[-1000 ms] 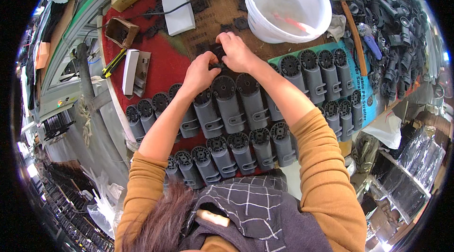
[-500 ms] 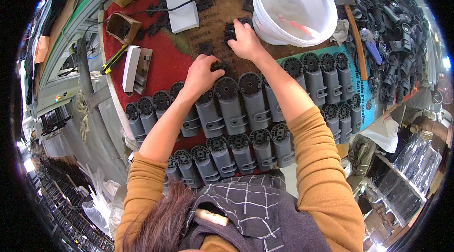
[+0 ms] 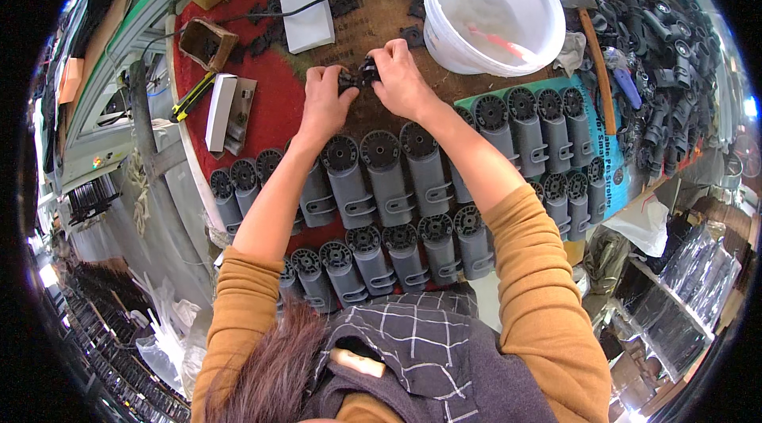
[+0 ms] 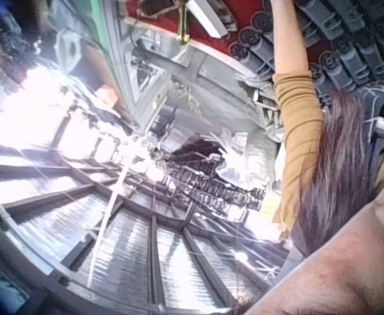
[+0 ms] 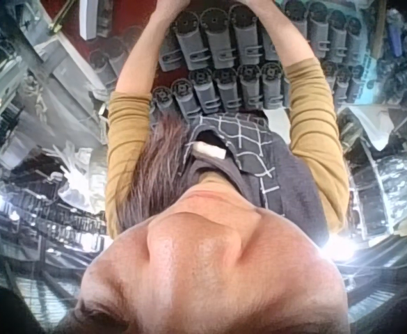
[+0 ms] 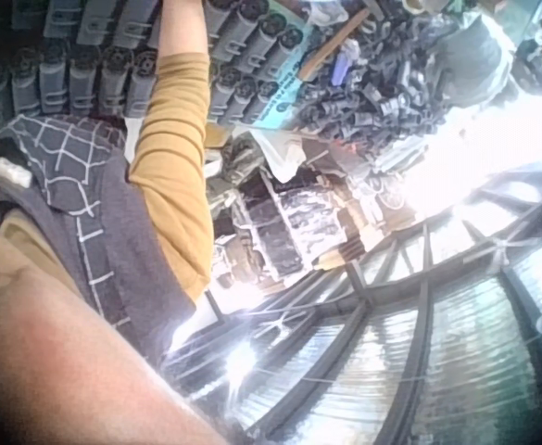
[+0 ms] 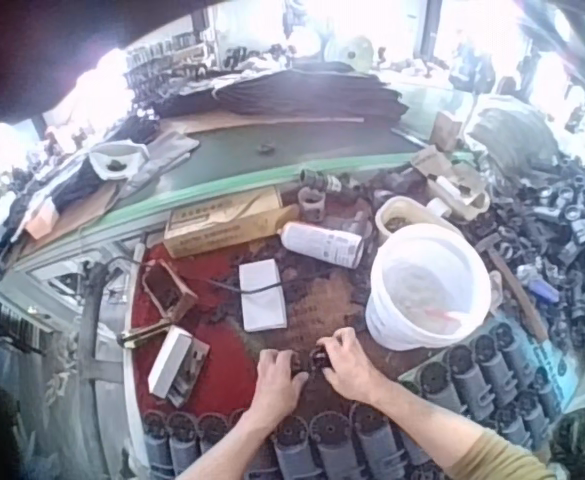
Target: The person repeatedly cleans small black plastic components using a toothbrush dipped in water from a white bucket. They place the cleaned parts into gray cylindrical holders arranged on a red tray. The person also handles larger gray plastic parts and places them into a white bag.
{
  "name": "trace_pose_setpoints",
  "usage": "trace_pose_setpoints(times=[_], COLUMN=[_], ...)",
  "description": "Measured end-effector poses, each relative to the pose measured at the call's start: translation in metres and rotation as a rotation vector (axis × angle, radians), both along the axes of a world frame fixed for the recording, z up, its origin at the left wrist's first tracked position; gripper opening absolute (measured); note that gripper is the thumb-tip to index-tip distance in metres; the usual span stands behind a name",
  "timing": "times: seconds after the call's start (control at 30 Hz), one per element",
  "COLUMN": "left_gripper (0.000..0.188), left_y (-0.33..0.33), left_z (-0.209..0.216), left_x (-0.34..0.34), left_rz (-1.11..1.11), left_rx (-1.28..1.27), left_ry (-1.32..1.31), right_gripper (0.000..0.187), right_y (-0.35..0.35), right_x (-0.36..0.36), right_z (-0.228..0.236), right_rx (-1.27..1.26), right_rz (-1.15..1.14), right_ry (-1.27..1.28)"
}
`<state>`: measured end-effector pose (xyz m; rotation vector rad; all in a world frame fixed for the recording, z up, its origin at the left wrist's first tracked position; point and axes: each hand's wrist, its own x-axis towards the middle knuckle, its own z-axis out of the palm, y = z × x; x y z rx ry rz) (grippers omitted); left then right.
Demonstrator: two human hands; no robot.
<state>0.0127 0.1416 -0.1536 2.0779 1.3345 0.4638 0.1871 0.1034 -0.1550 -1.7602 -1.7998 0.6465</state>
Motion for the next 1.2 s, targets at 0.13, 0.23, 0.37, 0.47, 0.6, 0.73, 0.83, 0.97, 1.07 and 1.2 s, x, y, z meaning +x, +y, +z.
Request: trace_pose_setpoints(times=[0.13,0.23,0.37,0.47,0.6,0.73,0.83,0.97,1.07,1.2], left_gripper=[0.047,0.045,0.048,0.049,0.052,0.045,0.04,0.034,0.03,0.034], left_y=[-0.014,-0.02,-0.031,-0.04,-0.03,-0.017,-0.011,-0.029,-0.051,-0.087], left_z=[-0.003,0.002,0.011,0.014,0.008,0.004,0.011,0.035,0.058,0.089], left_x=[0.002,-0.001,-0.004,-0.001,0.008,0.009,0.005,0.009,0.021,0.027], left_rz=[-0.027,-0.035,-0.122,-0.097,0.001,0.031,0.147,0.311,0.261,0.199], left_rx=[0.026,-0.049,0.055,0.034,-0.164,-0.237,-0.774,-1.13,-1.098,-0.963], left_ry=[0.063,0.094,0.095,0.222,0.164,-0.032,-0.443,-1.018,-1.199,-1.325], right_gripper=[0.047,0.046,0.045,0.043,0.042,0.04,0.042,0.036,0.034,0.038], right_y=[-0.015,-0.024,-0.029,-0.037,-0.06,-0.078,-0.087,-0.107,-0.123,-0.137], right_x=[-0.006,-0.007,-0.01,-0.015,-0.027,-0.038,-0.04,-0.043,-0.049,-0.054], right_z=[0.001,0.002,0.005,0.008,0.016,0.025,0.039,0.073,0.099,0.124], right_rx=[0.174,0.181,0.205,0.248,0.256,0.191,0.011,-0.117,-0.054,-0.082], right_rz=[-0.009,-0.097,-0.208,-0.275,-0.333,-0.459,-0.575,-0.621,-0.586,-0.492], right_ry=[-0.004,-0.107,-0.174,-0.156,-0.02,0.143,0.558,1.354,1.554,1.382])
